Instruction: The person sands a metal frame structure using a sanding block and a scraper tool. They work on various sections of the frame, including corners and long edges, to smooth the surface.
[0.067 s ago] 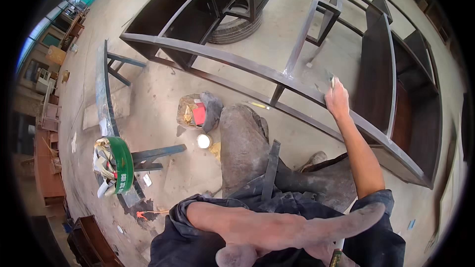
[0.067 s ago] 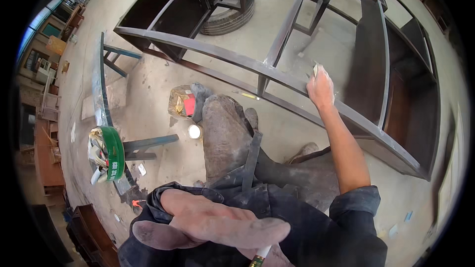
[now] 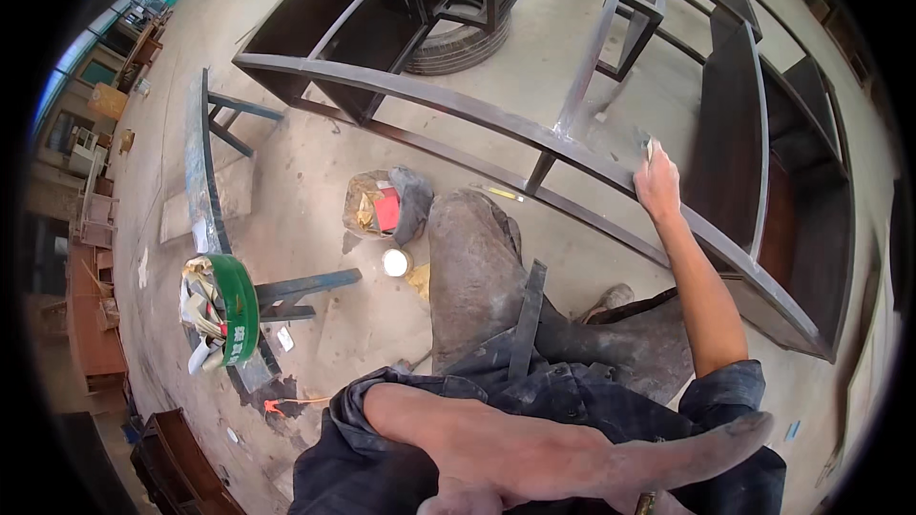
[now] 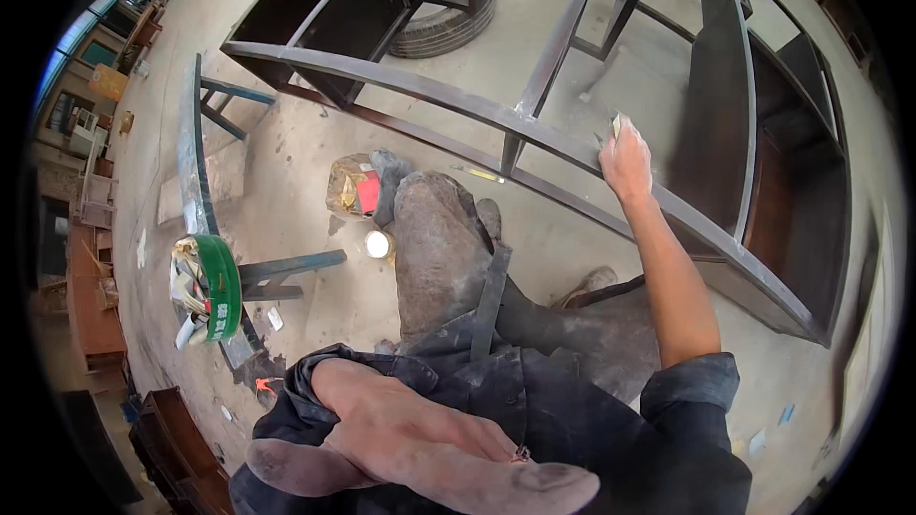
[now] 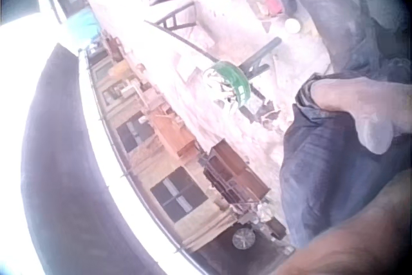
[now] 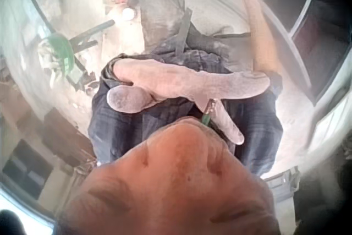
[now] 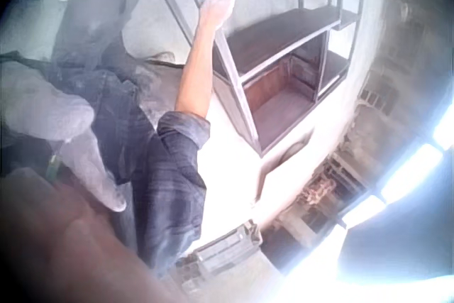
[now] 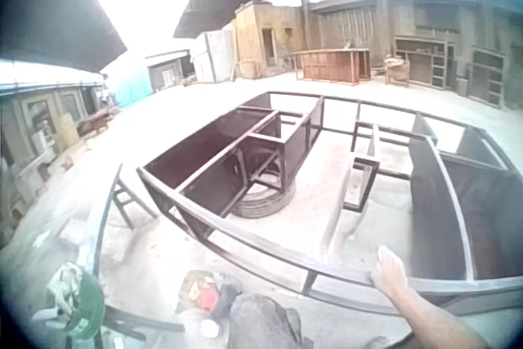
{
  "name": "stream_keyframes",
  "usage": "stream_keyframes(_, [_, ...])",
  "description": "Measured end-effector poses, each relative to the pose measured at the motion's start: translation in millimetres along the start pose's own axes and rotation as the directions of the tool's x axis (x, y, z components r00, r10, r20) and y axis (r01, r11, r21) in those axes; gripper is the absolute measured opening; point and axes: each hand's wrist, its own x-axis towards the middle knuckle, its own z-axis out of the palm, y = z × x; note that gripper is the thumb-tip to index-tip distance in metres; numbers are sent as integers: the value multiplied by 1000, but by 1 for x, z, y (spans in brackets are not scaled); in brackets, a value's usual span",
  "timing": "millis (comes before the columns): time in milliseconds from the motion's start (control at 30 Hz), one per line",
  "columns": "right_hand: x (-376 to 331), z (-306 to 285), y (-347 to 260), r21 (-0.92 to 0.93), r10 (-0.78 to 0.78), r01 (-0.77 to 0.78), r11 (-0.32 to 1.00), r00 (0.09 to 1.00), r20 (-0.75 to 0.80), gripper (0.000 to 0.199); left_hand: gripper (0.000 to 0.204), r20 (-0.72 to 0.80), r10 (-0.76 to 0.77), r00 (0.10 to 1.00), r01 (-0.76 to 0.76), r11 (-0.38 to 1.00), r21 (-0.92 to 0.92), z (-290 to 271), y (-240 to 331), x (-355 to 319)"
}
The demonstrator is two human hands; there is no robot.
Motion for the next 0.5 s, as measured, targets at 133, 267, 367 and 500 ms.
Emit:
stream_keyframes(133, [-2, 2, 32, -76, 46, -47, 996, 999, -5, 32, 154, -19, 143, 989, -144, 971, -193, 32, 4, 13])
stream_keyframes(267, [0, 0, 18, -77, 102, -97, 992, 993, 65, 34, 155, -111, 207, 972, -220, 966, -133, 40, 6, 8])
stream_keyframes(367, [1, 5, 6, -34, 92, -91, 995, 995, 26, 38, 131, -120, -37, 992, 54, 988, 146, 10, 21, -6])
stream_keyframes(500, [-2, 2, 15, -9, 88, -88, 996, 996, 2, 44, 95, -668, 7, 744, 496, 664, 559, -36, 25, -16])
